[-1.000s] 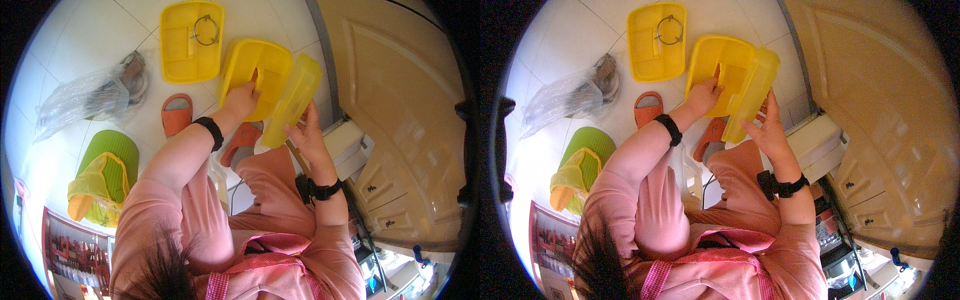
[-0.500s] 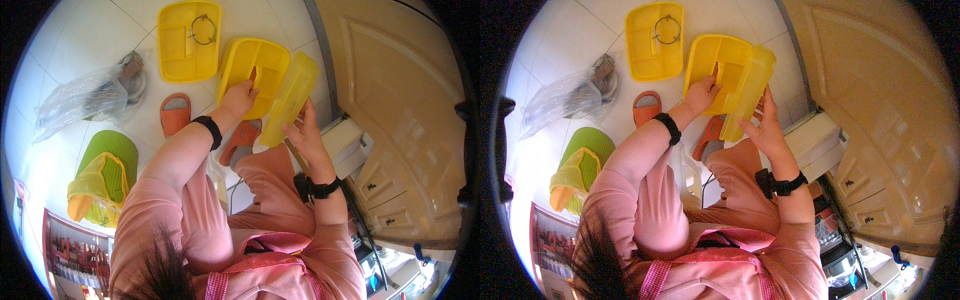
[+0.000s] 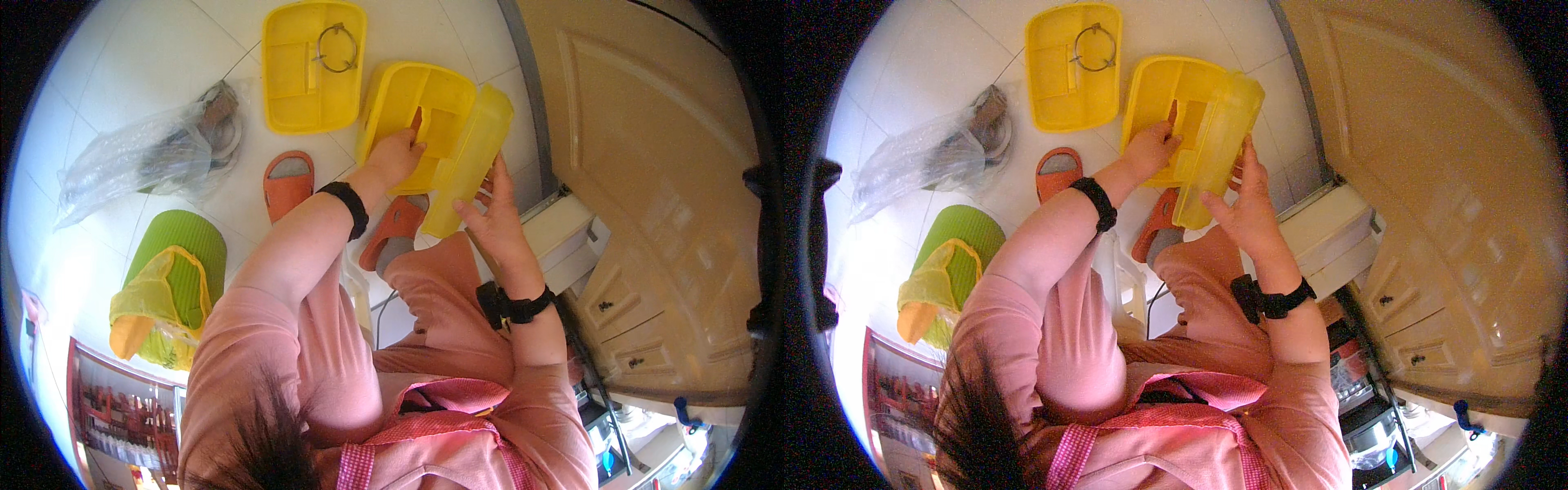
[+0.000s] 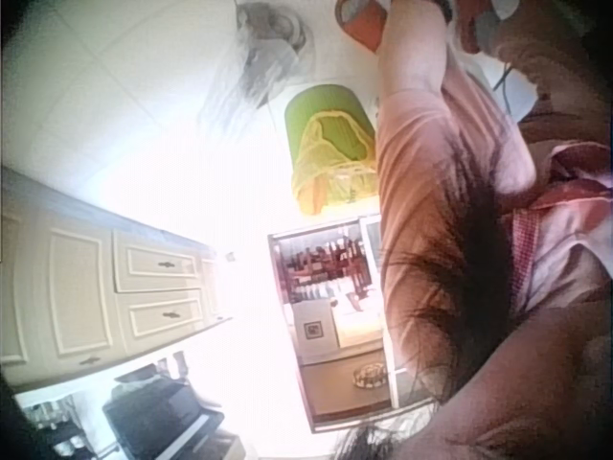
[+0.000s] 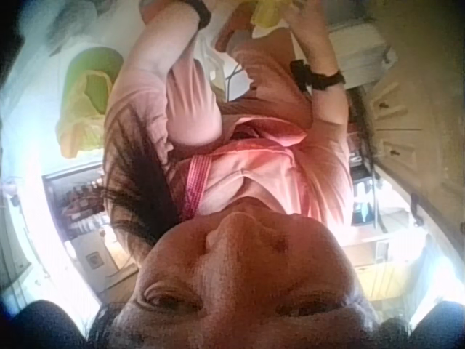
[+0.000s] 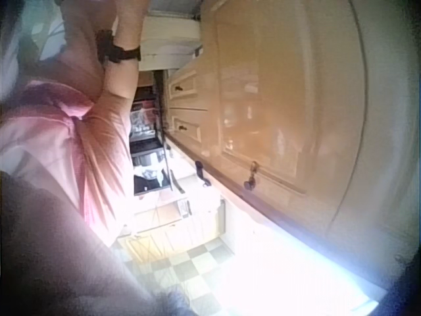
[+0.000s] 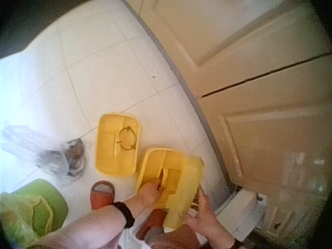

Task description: The person assembles a yellow plastic lunchbox by placing a metal ring and a divider insert into the base, then closing the lid. They repeatedly open and close the container to check the fit, then place the assembled lunchbox on the counter.

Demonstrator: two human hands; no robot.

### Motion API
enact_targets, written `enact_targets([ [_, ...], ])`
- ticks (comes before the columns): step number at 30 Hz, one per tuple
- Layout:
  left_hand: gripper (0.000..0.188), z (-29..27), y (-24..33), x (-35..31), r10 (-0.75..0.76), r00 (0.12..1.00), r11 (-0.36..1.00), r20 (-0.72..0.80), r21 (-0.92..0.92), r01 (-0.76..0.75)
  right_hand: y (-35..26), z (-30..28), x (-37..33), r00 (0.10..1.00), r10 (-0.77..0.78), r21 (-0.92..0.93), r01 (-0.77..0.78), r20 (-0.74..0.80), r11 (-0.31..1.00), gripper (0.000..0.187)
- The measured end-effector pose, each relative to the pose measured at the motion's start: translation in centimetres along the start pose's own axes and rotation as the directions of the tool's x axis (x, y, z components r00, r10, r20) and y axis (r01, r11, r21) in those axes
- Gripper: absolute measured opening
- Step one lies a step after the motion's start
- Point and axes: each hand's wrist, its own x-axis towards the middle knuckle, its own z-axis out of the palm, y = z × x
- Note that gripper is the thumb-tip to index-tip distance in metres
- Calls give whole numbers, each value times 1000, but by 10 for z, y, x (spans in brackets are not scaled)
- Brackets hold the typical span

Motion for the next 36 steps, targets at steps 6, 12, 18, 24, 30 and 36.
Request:
enact_targets([
  [6,34,-5,12,-14,-63,998,996,-17,57,64,-6,1,0,999,49,59,-48,-4,997,102],
  [12,34,-4,20,-12,-121,991,981,-49,149,127,-3,-3,1,1000,14,88,-14,9,996,103],
  [18,31,-7,16,-13,-63,996,996,-67,63,67,-2,2,3,1000,31,32,-31,-4,999,104],
  [24,31,-34,21,-51,56,997,997,-53,-44,-58,-1,5,2,1000,3,-38,-4,-24,999,99],
  [30,53,-89,8,-61,-2,968,1000,-250,-14,-2,11,22,14,989,-148,-179,142,-22,974,87],
  [36,88,-81,3,-55,8,1000,998,-6,-63,-9,14,60,43,991,16,43,-10,-135,999,99],
])
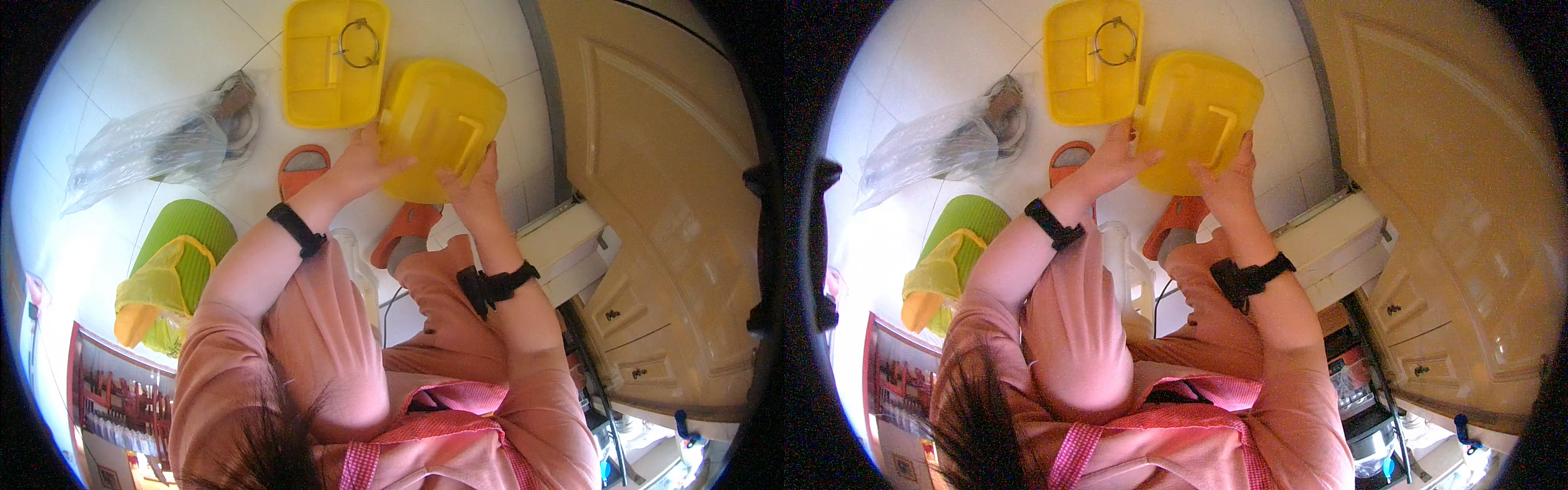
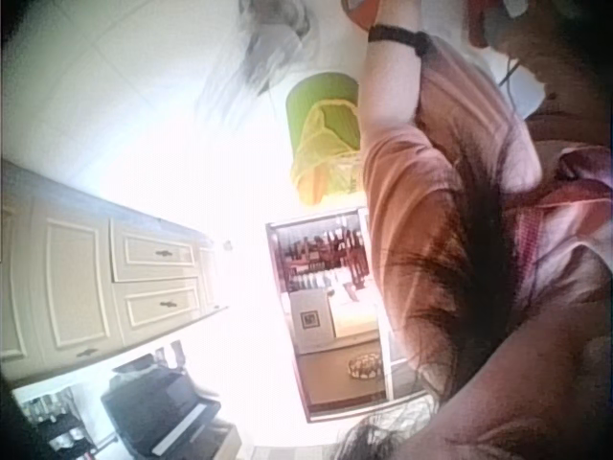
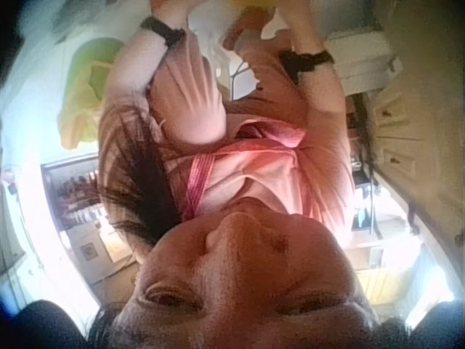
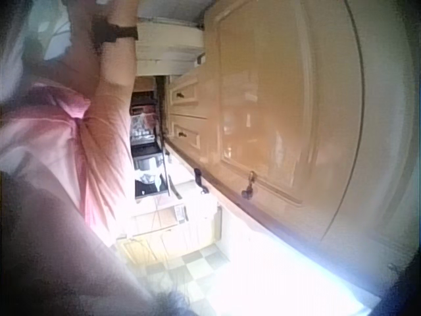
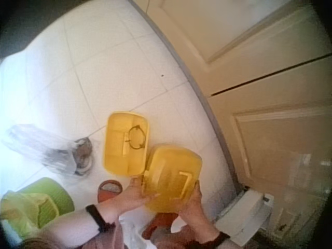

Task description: The person assembles a yellow plastic lunchbox by placing a metal ring and a divider insert into the base, then closing the lid. They repeatedly open and close the container to check the fit, then place the assembled lunchbox on the counter.

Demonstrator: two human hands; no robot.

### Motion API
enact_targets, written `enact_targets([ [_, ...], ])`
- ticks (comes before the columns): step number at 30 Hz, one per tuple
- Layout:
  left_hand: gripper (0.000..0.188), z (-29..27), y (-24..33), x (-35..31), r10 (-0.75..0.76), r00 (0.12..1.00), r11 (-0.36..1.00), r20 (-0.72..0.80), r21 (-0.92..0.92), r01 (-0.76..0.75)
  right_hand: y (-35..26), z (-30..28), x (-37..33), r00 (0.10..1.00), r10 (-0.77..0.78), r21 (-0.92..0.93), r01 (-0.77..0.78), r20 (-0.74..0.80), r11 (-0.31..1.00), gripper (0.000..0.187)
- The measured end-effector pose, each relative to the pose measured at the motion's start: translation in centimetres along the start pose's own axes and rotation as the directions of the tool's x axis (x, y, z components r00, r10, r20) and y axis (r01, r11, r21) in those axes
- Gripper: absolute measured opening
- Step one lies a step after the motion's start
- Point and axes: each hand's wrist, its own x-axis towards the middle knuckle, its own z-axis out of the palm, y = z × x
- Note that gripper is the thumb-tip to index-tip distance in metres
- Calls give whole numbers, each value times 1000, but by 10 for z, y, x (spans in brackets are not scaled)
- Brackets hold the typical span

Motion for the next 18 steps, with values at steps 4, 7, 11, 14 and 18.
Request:
enact_targets([
  [4,85,4,-4,4,-22,999,999,28,-28,23,8,16,-7,995,36,-230,-55,-88,972,117],
  [7,81,7,-11,7,8,1000,999,28,41,-9,14,16,-8,996,-61,-268,41,-66,963,123],
  [11,77,3,-20,16,6,993,999,121,43,-11,10,16,-7,996,-39,-242,19,-78,970,123],
  [14,88,11,-14,15,37,998,977,60,-211,-23,5,14,-7,995,-5,-174,-13,-102,985,121],
  [18,70,31,-1,8,-4,999,1000,53,11,3,18,-7,1,992,0,-49,-6,-124,999,113],
])
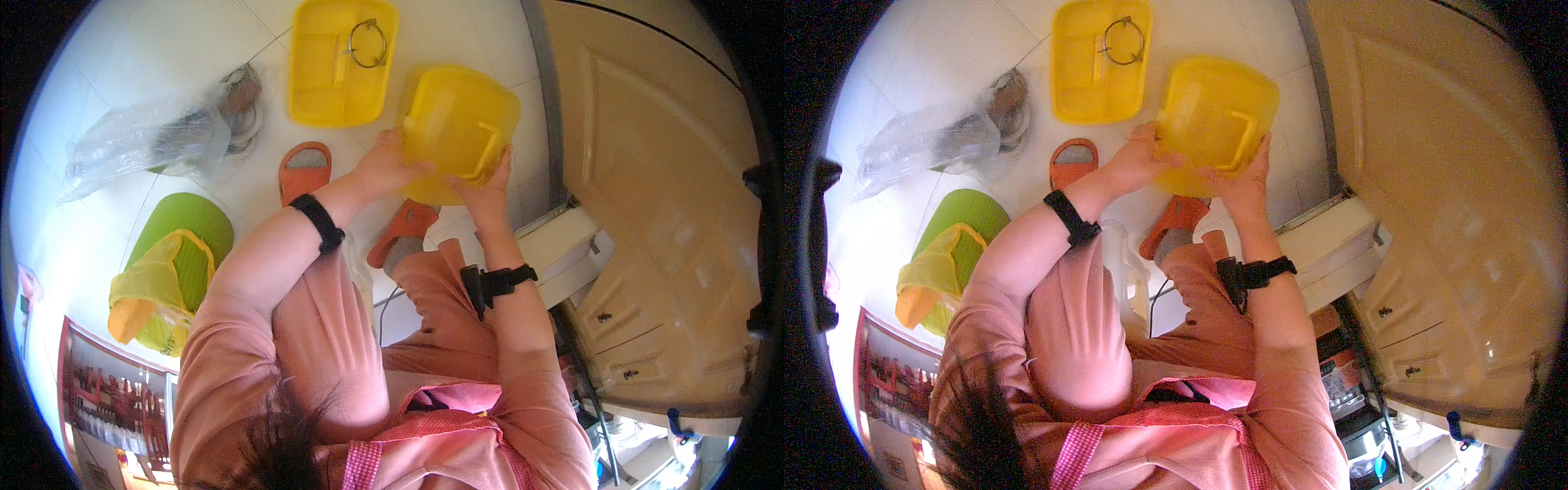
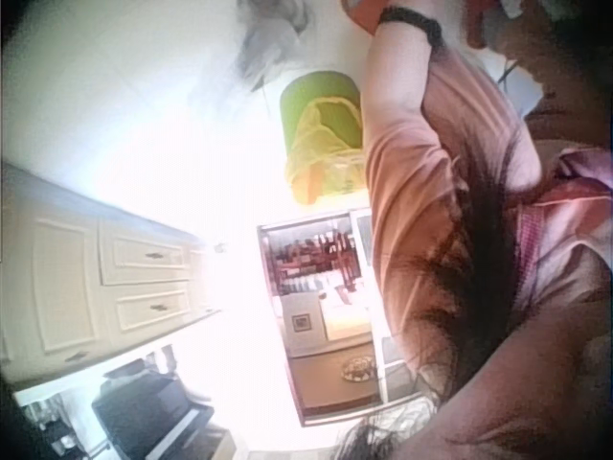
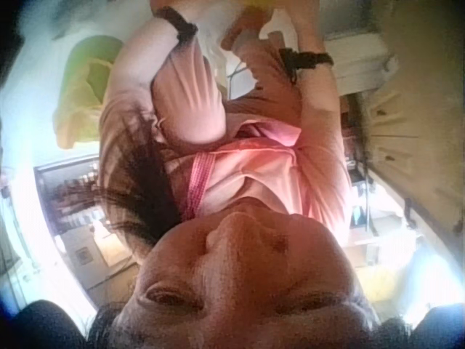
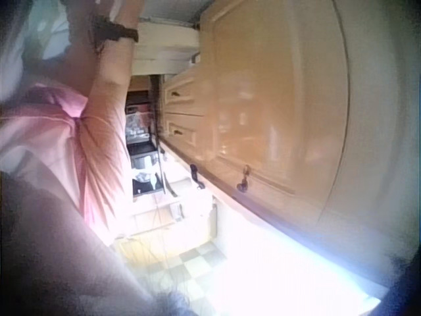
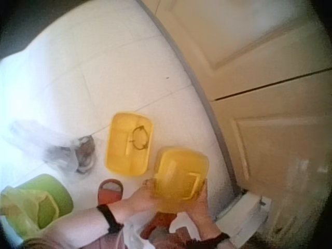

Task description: The person assembles a yellow plastic lunchbox by placing a metal ring and a divider insert into the base, then closing the lid. They repeatedly open and close the container to check the fit, then place the assembled lunchbox on the counter.

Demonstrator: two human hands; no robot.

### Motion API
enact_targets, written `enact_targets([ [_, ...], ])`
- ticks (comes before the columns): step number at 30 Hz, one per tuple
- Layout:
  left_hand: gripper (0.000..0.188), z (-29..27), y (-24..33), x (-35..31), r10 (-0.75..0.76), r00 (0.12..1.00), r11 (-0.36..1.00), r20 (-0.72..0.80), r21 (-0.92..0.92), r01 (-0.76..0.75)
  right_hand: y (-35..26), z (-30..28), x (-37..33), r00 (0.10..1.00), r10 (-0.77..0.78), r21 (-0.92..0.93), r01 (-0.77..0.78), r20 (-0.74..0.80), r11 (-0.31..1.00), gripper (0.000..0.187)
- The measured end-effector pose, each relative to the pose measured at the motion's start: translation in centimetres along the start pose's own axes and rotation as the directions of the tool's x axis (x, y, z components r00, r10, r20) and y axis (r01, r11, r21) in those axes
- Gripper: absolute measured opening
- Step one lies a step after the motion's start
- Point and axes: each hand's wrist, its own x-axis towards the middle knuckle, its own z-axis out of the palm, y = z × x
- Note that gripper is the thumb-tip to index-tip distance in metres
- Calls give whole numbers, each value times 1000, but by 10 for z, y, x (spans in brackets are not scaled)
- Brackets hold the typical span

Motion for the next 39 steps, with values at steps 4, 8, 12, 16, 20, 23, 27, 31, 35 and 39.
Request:
enact_targets([
  [4,46,15,-4,13,-63,997,994,-34,-94,60,25,-20,13,966,258,154,-255,2,955,98],
  [8,34,13,-22,21,-85,996,923,-33,-378,66,38,-29,18,973,183,161,-205,138,966,84],
  [12,33,21,-33,29,-141,990,919,-12,-374,127,42,-26,17,965,210,247,-245,159,937,79],
  [16,36,39,-47,36,-186,982,812,24,-559,167,49,-29,20,951,260,194,-291,169,937,79],
  [20,39,52,-53,40,-336,940,760,58,-573,307,56,-31,21,951,241,224,-282,194,933,80],
  [23,40,49,-47,36,-355,928,703,109,-623,343,57,-30,21,957,204,259,-254,204,932,80],
  [27,39,39,-30,31,-336,925,569,178,-744,350,52,-32,20,957,204,231,-250,205,940,80],
  [31,35,30,-18,33,-386,893,508,231,-755,414,44,-33,20,953,197,275,-258,230,926,80],
  [35,30,30,-13,33,-423,862,451,280,-760,468,43,-31,19,956,227,190,-262,187,946,81],
  [39,26,36,-14,34,-425,891,514,159,-768,383,50,-30,21,954,237,180,-269,182,946,83],
])
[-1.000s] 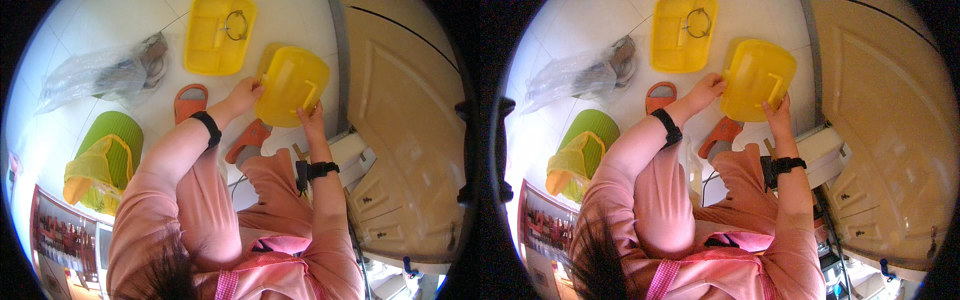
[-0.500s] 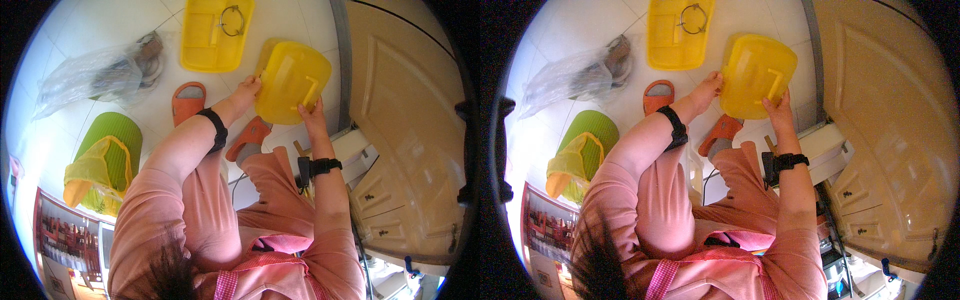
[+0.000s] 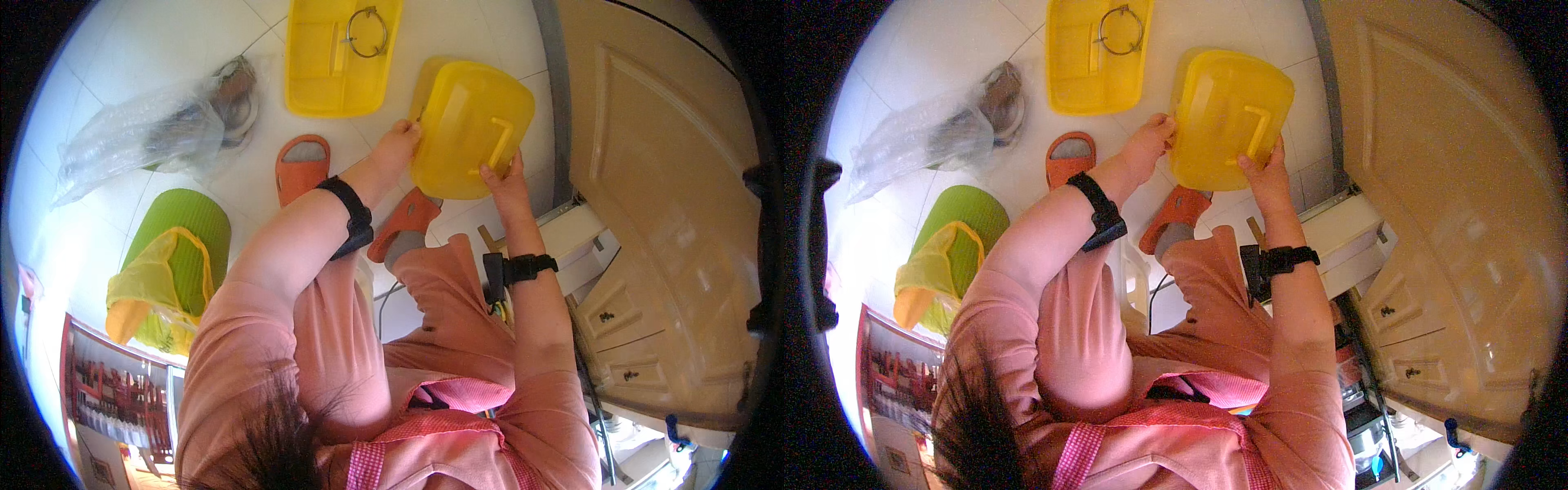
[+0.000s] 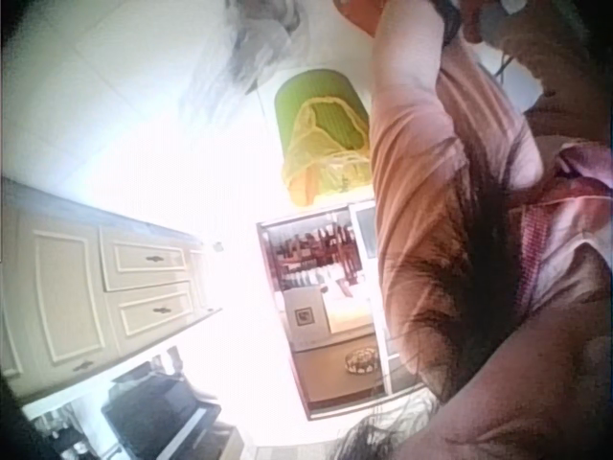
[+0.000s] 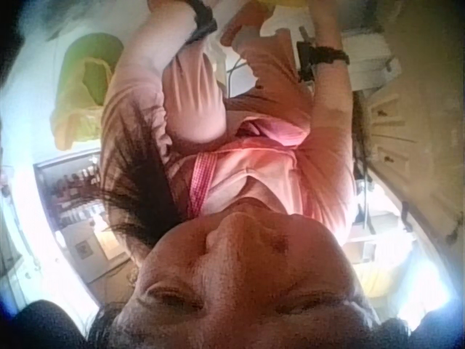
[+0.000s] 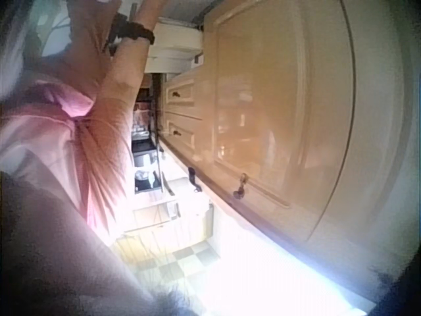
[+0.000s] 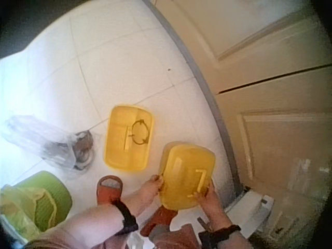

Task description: The person assembles a yellow plastic lunchbox by placing a metal ring and a divider insert into the base, then closing the lid. They repeatedly open and close the container to check the fit, then place the assembled lunchbox on the counter.

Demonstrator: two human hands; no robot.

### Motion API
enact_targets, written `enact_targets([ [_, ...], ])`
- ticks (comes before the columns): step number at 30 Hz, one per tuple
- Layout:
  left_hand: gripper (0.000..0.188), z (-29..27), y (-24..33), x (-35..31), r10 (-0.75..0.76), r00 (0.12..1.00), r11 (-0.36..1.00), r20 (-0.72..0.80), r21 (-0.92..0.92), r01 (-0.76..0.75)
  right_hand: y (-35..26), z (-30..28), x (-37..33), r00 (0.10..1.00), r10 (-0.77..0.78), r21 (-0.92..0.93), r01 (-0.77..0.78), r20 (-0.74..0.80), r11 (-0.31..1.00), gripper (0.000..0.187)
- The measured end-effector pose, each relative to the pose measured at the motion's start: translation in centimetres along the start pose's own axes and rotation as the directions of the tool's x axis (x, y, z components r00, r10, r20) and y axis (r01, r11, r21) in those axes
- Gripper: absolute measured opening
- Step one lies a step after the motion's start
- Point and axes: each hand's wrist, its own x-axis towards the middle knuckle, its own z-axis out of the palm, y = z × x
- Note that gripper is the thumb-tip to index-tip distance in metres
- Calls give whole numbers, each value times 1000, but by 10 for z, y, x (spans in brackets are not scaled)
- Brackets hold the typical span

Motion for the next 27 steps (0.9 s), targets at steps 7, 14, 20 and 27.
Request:
enact_targets([
  [7,33,-24,-4,-6,187,980,889,68,413,-198,5,-3,3,999,44,118,-47,26,992,84],
  [14,49,-27,12,12,48,990,915,131,392,-96,-11,-1,2,998,57,123,-57,1,991,80],
  [20,58,-17,9,15,151,971,935,183,293,-201,-15,-19,5,991,60,167,-79,116,983,69],
  [27,68,13,41,-41,115,966,984,230,105,-143,-51,-73,-49,989,-45,174,20,139,985,69],
])
